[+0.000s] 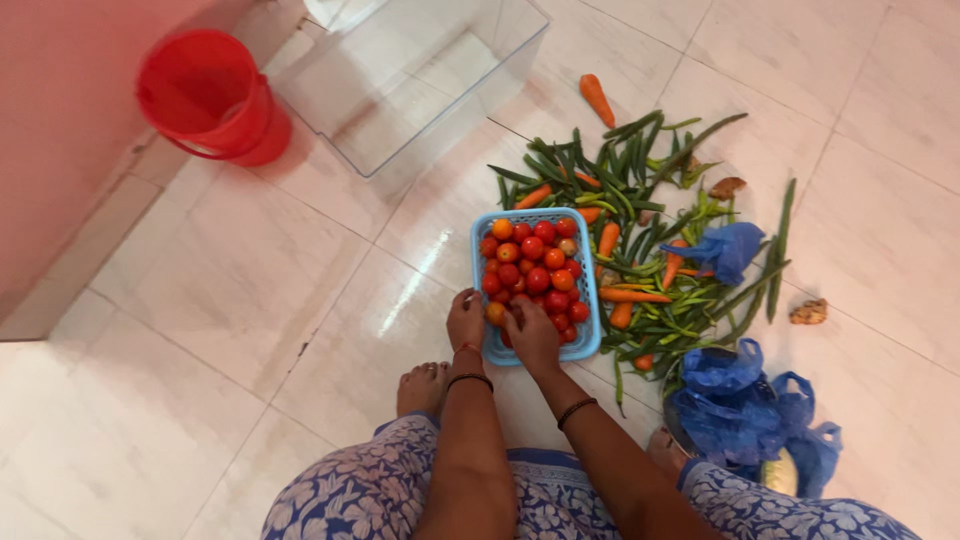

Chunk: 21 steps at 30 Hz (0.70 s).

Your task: The person sits on the floor and sorts vegetables, placing tomatoes into a blue basket, long beans into a clear plastic container, and carrots into a blue plastic bag. Green chilies are placed into a metal bowl.

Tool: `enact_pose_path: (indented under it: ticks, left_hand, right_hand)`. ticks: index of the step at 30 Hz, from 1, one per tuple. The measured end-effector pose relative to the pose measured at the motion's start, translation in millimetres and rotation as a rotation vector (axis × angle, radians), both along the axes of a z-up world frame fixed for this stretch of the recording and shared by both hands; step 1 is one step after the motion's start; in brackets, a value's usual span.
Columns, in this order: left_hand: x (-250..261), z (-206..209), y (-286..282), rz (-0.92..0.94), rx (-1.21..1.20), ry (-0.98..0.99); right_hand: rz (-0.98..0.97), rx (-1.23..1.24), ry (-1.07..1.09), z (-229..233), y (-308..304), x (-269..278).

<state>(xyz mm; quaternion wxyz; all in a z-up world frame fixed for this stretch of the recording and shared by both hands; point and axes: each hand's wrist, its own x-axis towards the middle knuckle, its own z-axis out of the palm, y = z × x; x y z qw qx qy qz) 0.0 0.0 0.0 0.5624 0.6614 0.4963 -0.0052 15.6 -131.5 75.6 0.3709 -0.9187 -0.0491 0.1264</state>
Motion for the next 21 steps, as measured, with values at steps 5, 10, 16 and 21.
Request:
enact_pose_path:
  ticks: [5,10,16,21]
  left_hand:
    - [12,-4,-12,0.14,-0.055,-0.115]
    - [24,7,-20,0.147,0.023,-0.131]
    - [27,21,-26,0.131,0.045,-0.076]
    - [40,27,-17,0.141,0.083,-0.051]
  right_hand:
    - [-0.042,0.062,-0.15,8,-11,17]
    - [-0.35,-0.181,-0.344,-14,-74,31]
    - [-0.408,-0.19,0.1,-75,-128,26]
    - [-0.373,-0.235,-0.11,-104,-123,21]
